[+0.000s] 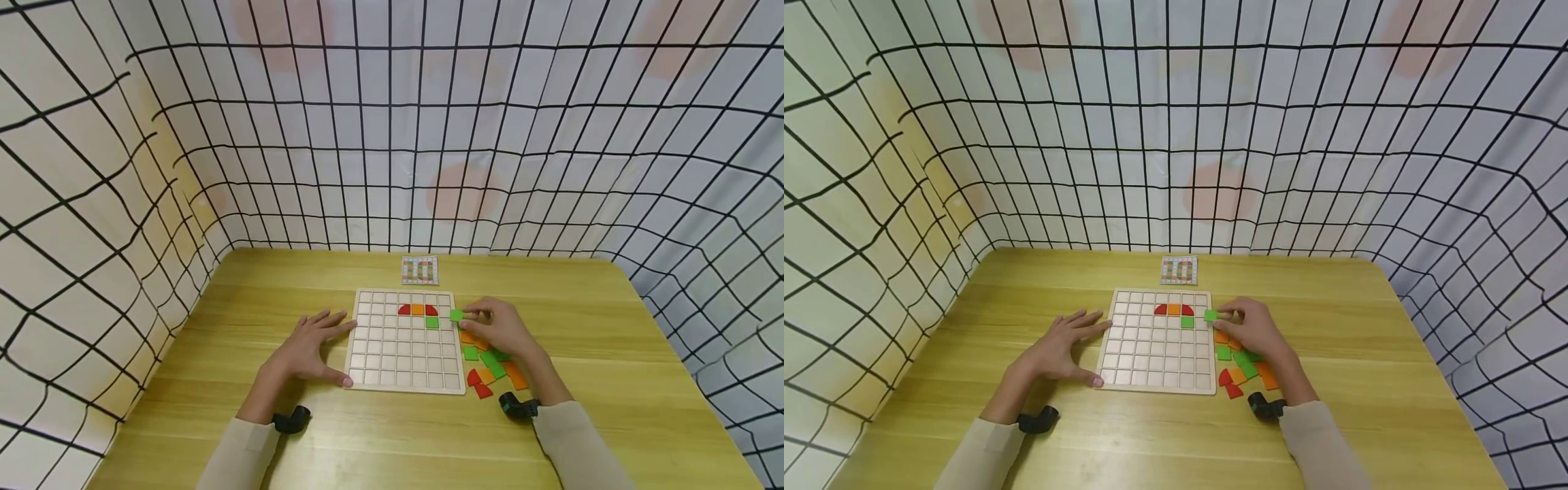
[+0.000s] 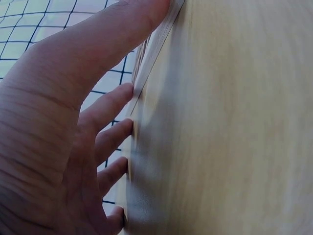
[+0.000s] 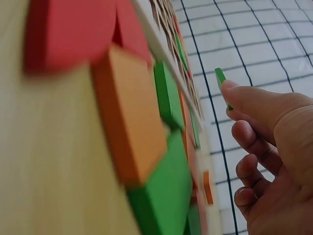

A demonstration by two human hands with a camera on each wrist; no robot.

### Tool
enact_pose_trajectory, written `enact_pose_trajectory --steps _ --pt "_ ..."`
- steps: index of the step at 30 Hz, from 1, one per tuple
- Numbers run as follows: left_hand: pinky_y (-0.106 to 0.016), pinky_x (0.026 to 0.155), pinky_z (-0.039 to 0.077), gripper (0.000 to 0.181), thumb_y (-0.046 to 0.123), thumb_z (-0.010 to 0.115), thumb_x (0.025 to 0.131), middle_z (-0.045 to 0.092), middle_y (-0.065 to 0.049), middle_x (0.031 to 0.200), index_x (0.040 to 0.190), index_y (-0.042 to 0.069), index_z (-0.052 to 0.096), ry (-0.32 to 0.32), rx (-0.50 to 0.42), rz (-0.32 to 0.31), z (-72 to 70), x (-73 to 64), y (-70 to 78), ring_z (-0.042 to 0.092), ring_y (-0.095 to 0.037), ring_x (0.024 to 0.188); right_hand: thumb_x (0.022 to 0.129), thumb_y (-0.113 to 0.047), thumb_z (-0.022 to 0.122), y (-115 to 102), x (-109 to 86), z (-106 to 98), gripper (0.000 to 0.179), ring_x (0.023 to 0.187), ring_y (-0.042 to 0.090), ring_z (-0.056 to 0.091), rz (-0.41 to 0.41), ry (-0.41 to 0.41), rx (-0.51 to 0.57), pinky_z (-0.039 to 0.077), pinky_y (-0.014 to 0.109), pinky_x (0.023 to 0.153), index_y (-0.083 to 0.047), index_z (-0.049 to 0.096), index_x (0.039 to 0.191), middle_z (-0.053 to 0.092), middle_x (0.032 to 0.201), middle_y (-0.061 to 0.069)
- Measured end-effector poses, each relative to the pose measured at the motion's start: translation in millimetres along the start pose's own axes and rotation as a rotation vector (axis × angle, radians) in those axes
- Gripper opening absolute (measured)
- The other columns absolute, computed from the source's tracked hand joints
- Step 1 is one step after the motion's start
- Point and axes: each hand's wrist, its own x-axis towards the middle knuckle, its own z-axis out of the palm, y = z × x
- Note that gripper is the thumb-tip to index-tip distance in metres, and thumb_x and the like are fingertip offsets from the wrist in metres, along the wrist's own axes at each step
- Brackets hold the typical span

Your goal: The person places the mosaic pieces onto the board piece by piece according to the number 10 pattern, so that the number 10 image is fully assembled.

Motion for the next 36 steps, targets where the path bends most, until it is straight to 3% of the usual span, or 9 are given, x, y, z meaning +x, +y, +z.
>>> enact_pose_trajectory --steps 10,17,26,36 --pt "-0.078 0.119 0.013 0.113 0.078 0.083 0.061 0.034 -0.006 0.168 0.157 0.030 0.045 -0.006 0.002 -0.007 1.3 0.6 -2.4 0.022 -0.044 0.157 0.091 -0.027 0.081 -22 13.9 30 0.027 0.073 0.016 0.048 -0.098 -0.074 0.018 0.039 0.026 0.064 -0.015 0.079 0.115 0.064 0.084 -0.003" --pt "-0.077 0.120 0.012 0.114 0.078 0.083 0.061 0.033 -0.006 0.169 0.158 0.031 0.044 -0.007 0.005 -0.008 1.5 0.5 -2.8 0.022 -0.044 0.157 0.093 -0.027 0.079 -34 22.3 50 0.025 0.063 0.014 0.046 -0.081 -0.108 0.086 0.040 0.025 0.059 -0.015 0.078 0.115 0.065 0.083 0.000" --pt "-0.077 0.120 0.011 0.114 0.078 0.083 0.061 0.033 -0.006 0.169 0.157 0.031 0.045 -0.009 -0.002 -0.017 2.7 1.1 -3.2 0.022 -0.044 0.157 0.093 -0.026 0.079 -46 28.6 70 0.026 0.057 0.012 0.045 -0.053 -0.124 0.031 0.040 0.025 0.057 -0.015 0.078 0.116 0.060 0.071 -0.003" --pt "-0.075 0.122 0.009 0.113 0.077 0.083 0.062 0.032 -0.005 0.169 0.157 0.032 0.044 -0.020 -0.007 -0.037 0.6 0.7 -1.5 0.020 -0.042 0.158 0.093 -0.025 0.078 -53 31.5 78 0.028 0.050 0.010 0.036 -0.049 -0.109 0.008 0.034 0.025 0.053 -0.015 0.078 0.119 0.055 0.064 -0.003"
